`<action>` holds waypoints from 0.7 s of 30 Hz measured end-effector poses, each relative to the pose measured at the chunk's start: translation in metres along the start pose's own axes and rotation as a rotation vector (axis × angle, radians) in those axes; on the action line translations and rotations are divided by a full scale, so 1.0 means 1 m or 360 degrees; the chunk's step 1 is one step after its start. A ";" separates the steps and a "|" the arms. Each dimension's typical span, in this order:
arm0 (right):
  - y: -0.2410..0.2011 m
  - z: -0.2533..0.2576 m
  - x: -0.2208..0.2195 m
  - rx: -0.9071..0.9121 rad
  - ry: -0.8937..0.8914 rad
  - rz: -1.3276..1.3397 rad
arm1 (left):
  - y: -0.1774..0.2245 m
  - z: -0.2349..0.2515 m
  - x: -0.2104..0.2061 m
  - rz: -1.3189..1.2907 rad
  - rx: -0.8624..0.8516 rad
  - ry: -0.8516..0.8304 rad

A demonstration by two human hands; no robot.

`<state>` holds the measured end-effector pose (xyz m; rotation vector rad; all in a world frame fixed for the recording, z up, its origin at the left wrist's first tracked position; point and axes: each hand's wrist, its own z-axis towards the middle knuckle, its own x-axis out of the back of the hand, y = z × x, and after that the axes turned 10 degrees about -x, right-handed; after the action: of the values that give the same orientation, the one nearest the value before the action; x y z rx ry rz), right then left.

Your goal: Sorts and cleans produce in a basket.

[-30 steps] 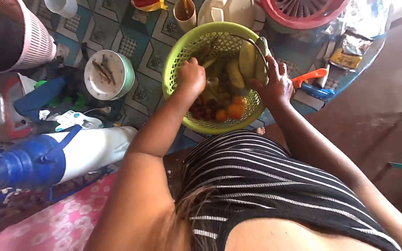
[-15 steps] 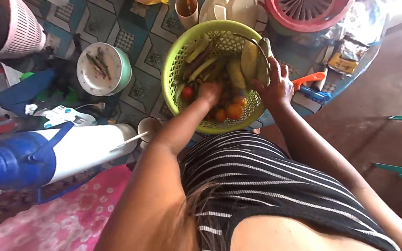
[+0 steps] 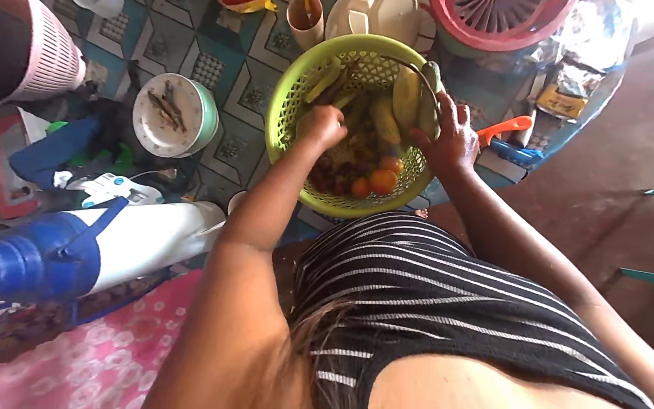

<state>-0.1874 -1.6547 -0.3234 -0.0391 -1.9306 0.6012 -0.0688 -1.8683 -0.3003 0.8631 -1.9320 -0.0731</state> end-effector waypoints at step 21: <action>0.002 -0.001 -0.001 0.0015 0.0011 -0.0005 | -0.008 -0.033 -0.017 0.0156 -0.0445 -0.0584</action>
<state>-0.1866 -1.6530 -0.3247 -0.0324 -1.9208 0.6075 -0.0338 -1.8540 -0.2996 0.5954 -2.2328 -0.4596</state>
